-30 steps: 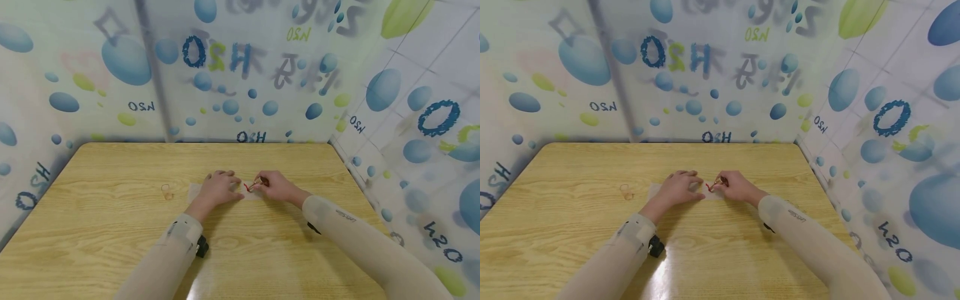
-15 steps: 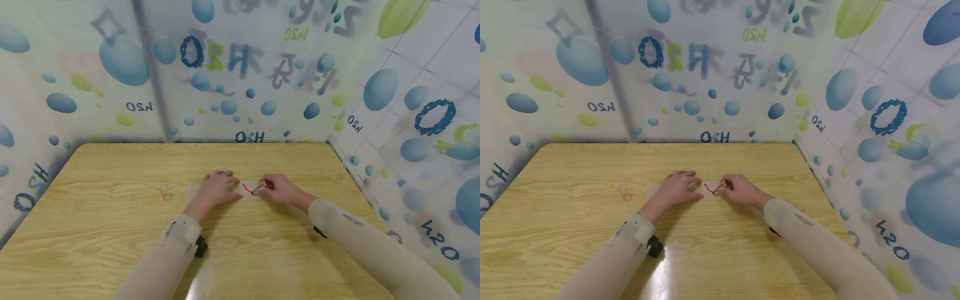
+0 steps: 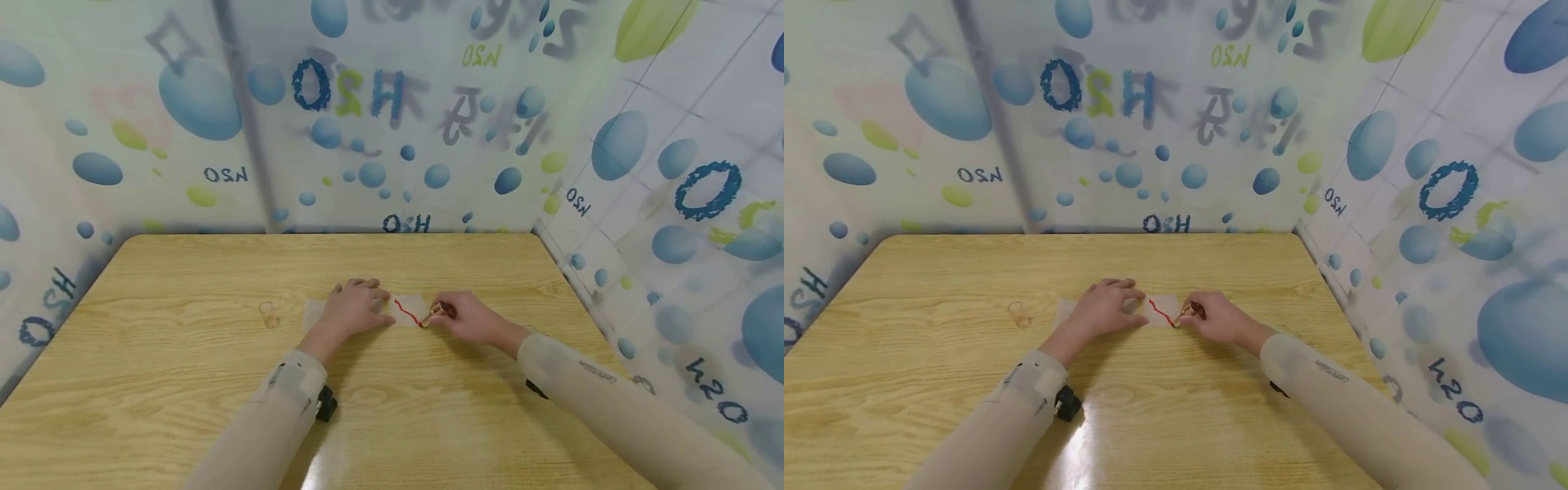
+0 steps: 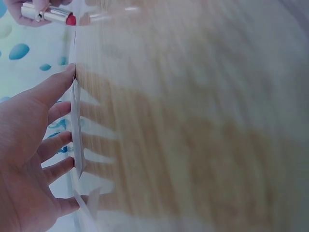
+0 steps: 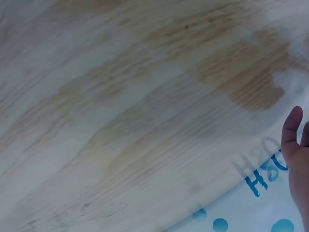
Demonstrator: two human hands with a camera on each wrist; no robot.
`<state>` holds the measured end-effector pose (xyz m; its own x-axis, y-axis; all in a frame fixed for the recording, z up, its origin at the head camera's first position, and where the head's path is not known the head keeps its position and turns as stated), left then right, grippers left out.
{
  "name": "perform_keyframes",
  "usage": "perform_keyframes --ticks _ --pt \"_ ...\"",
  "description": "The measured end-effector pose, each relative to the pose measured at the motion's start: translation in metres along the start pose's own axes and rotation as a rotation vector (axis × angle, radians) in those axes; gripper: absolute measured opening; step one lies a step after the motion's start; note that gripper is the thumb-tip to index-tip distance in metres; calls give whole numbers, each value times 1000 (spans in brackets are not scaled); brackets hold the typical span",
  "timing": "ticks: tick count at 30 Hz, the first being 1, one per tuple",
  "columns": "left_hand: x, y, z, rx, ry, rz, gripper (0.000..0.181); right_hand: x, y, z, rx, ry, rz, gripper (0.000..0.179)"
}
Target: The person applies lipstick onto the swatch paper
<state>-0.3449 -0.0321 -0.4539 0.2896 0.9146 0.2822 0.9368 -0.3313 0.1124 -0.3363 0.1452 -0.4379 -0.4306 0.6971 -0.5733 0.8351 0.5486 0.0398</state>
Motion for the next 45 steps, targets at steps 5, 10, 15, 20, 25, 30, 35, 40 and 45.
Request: perform_keyframes --ticks 5,10,15,20,25,30,35,40,45 --pt "-2 -1 1 3 -5 5 62 0 5 -11 32 -33 29 23" --pt "-3 -2 1 -3 20 36 65 -3 3 -21 59 -50 35 24" --pt "-5 0 -8 10 66 86 70 -9 -6 -31 87 -50 14 21" --pt "-15 9 -23 20 96 106 66 -18 -18 -37 103 -42 -2 18" --pt "-25 21 -31 6 126 108 65 -25 -29 -38 103 -39 11 19" --pt "-32 31 -37 1 123 88 66 -33 -39 -36 97 -32 11 20" --pt "-35 35 -37 -18 107 73 66 -41 -50 -30 93 -39 -12 19" --pt "-39 39 -34 -24 82 76 65 -52 -61 -19 76 -50 -44 20" --pt "-43 43 -28 -20 -2 93 70 -59 -71 -6 76 -69 -59 22"
Point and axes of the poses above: each hand's wrist, its own y-axis away from the middle knuckle, its own z-axis out of the palm, x = y × z, the point moved 10 cm from there along -y, towards the middle knuckle, and after that the axes turned 1 degree about z, right-handed, at the moved point
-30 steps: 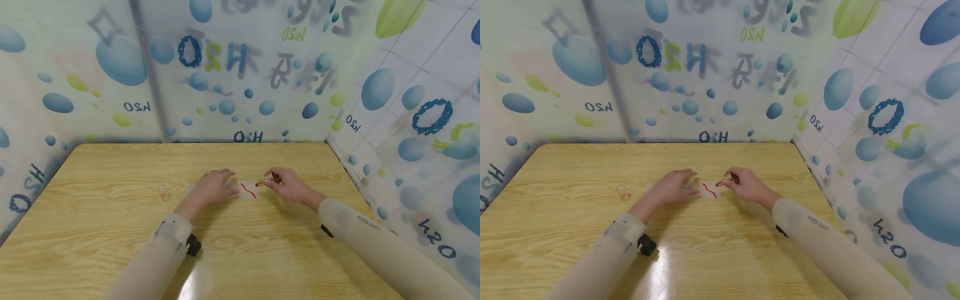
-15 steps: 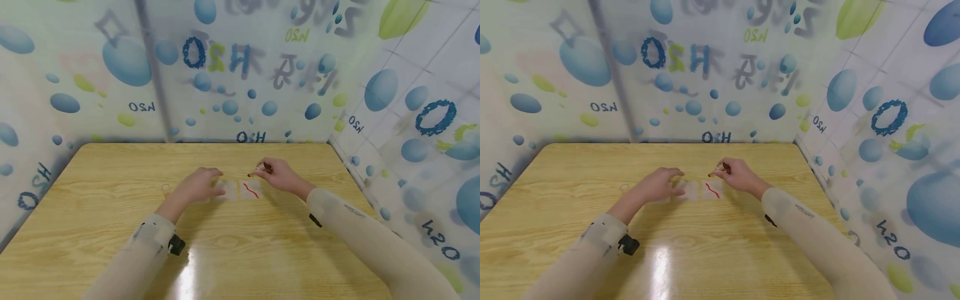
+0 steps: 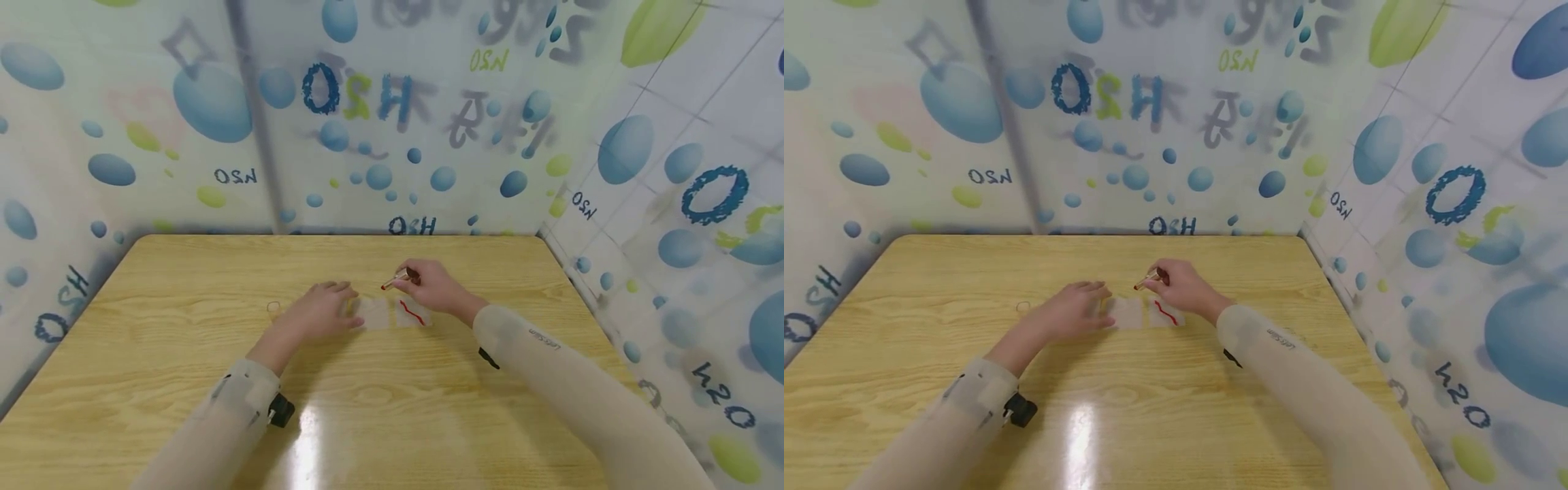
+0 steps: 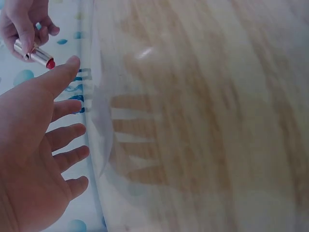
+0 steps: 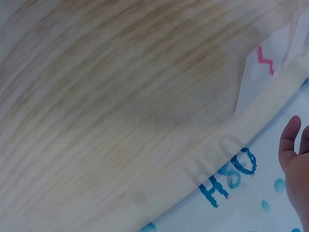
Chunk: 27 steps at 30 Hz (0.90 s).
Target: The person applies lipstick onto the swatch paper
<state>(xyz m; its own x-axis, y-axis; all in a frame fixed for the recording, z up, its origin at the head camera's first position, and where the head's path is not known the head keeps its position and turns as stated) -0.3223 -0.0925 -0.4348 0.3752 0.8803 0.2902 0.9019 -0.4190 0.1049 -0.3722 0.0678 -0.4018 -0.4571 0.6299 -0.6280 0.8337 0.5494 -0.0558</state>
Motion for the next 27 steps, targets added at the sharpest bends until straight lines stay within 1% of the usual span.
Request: perform_keyframes --ticks 4,7,10,16,23,27 --pt "-2 2 10 -9 -44 0 71 1 -3 13 -2 -9 12 24" --pt "-2 4 16 -23 -64 -4 70 4 -1 23 -16 -26 40 26" --pt "-2 6 19 -29 -79 -19 69 6 0 31 -24 -26 59 30" --pt "-4 10 21 -34 -94 -47 67 3 -4 38 -18 3 43 30" --pt "-7 11 28 -100 -89 -55 64 -5 -7 47 -56 1 22 22" --pt "-8 11 31 -118 -77 -70 65 -7 -9 51 -73 15 29 22"
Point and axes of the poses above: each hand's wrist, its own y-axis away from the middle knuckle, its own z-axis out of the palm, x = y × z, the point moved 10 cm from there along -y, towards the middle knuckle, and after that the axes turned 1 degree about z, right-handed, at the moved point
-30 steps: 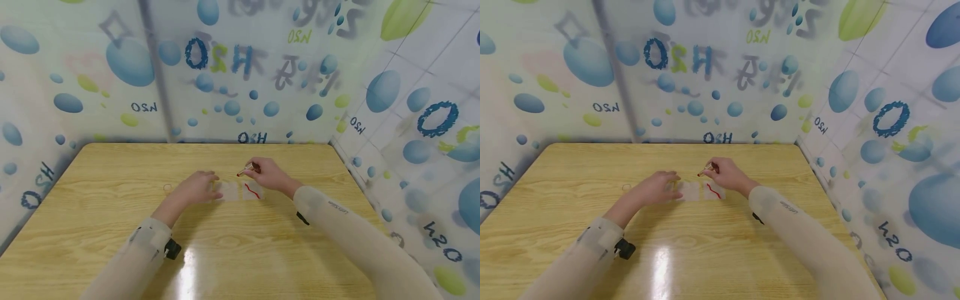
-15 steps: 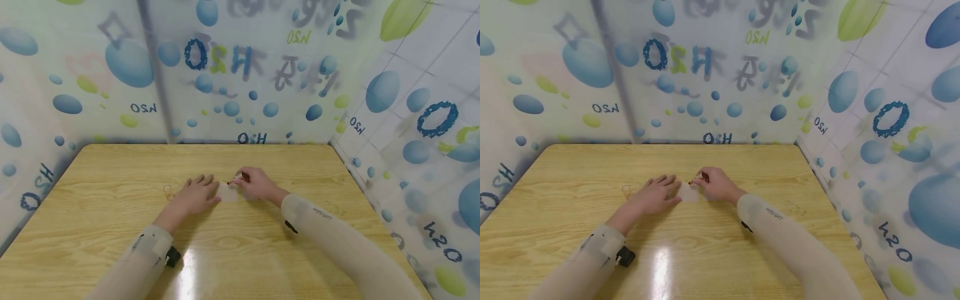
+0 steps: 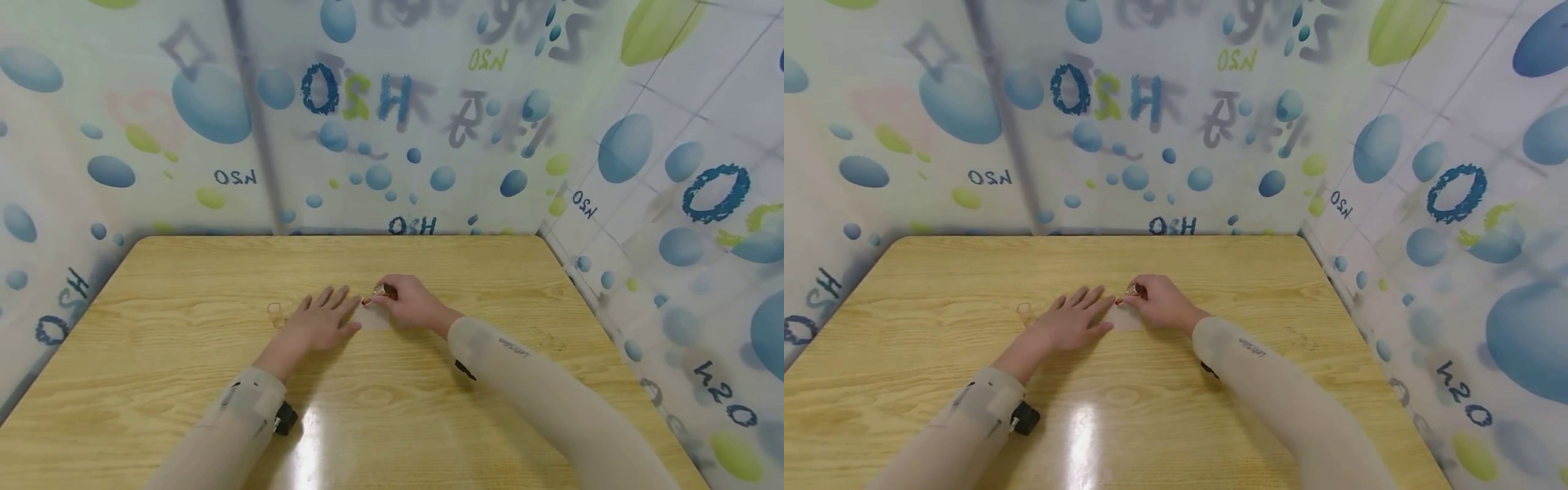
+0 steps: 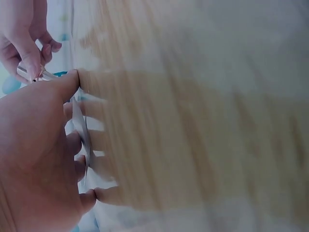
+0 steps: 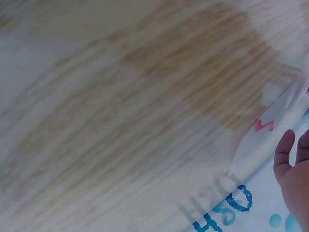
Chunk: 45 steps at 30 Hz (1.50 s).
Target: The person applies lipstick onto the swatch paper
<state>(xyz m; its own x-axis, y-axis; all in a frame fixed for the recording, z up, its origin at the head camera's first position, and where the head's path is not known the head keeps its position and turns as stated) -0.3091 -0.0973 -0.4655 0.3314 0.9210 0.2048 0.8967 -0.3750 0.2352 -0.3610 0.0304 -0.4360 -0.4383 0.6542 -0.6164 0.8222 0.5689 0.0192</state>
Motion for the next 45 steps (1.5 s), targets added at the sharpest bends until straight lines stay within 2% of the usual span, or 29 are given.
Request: perform_keyframes --ticks 9,23,32,45 --pt "0 -3 2 -10 15 -21 66 1 -3 2 12 25 27 16" --pt "-4 -5 6 -23 45 -40 68 6 -6 4 10 54 24 21" --pt "1 0 -2 -22 31 -46 66 0 0 2 4 68 3 27" --pt "2 -1 -1 -32 41 -37 66 5 11 -1 24 75 -30 24"
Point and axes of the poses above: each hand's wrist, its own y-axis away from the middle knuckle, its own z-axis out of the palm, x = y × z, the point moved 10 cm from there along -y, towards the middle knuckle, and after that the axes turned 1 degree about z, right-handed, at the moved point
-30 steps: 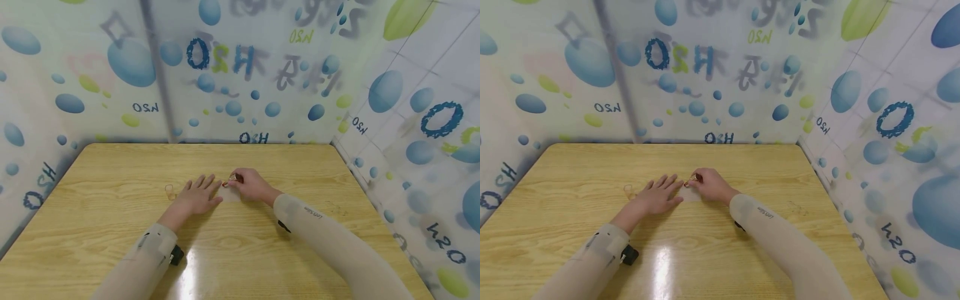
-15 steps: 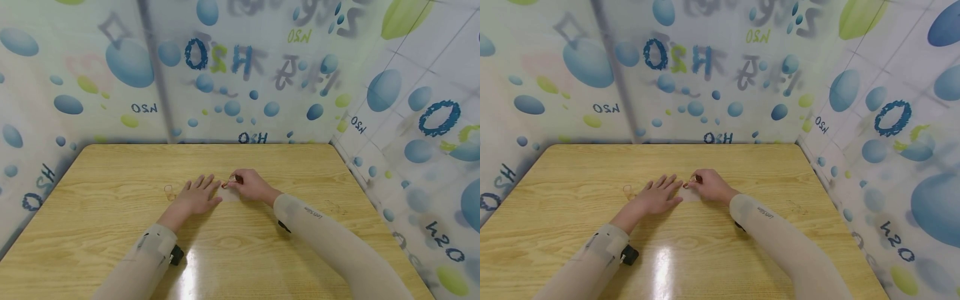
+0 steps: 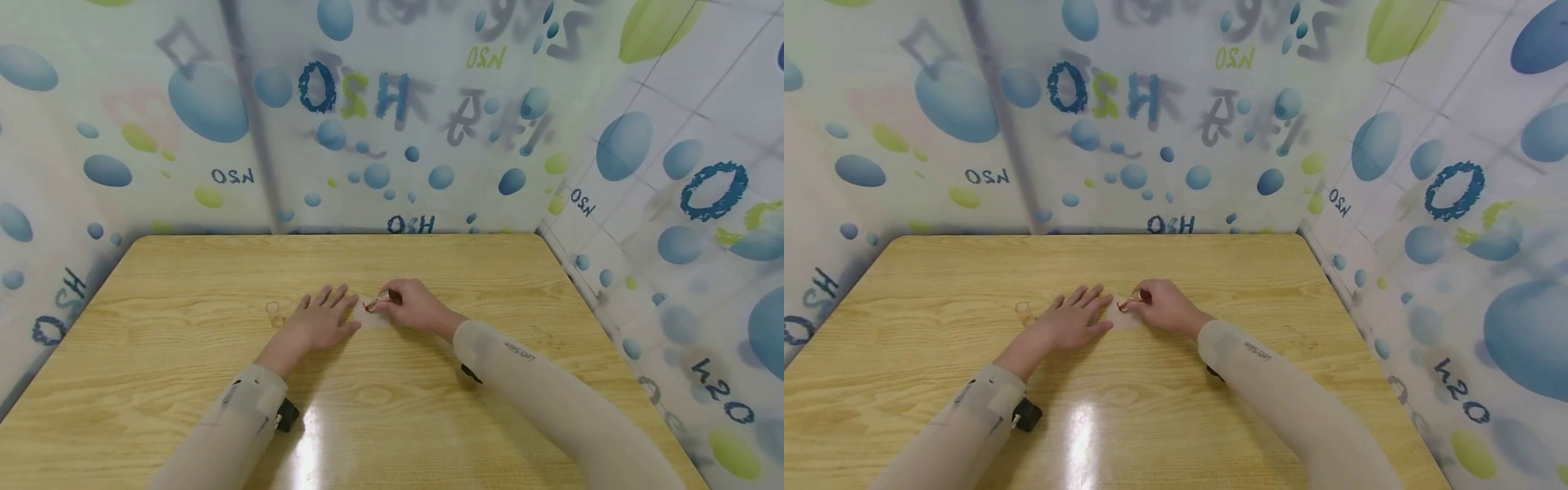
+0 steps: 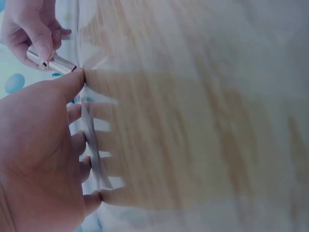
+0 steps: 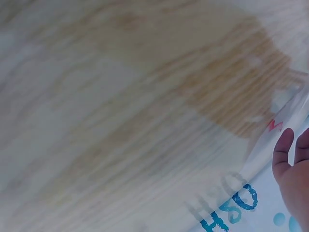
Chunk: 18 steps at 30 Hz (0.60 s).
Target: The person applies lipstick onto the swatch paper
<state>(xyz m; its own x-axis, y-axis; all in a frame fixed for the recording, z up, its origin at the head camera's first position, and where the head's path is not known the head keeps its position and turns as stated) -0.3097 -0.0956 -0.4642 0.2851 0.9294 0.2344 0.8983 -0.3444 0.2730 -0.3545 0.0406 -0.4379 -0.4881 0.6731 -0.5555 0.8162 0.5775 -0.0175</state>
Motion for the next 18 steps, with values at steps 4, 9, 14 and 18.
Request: perform_keyframes --ticks 4,9,14,18 --pt "-1 -1 1 1 3 1 67 1 5 -2 5 -16 1 23" --pt "-2 -2 0 3 5 1 67 3 10 -3 8 -22 4 25" --pt "0 -1 -1 4 9 1 67 3 16 -4 2 -28 0 27" --pt "0 0 -1 1 13 -6 67 4 21 -4 -5 -32 4 29"
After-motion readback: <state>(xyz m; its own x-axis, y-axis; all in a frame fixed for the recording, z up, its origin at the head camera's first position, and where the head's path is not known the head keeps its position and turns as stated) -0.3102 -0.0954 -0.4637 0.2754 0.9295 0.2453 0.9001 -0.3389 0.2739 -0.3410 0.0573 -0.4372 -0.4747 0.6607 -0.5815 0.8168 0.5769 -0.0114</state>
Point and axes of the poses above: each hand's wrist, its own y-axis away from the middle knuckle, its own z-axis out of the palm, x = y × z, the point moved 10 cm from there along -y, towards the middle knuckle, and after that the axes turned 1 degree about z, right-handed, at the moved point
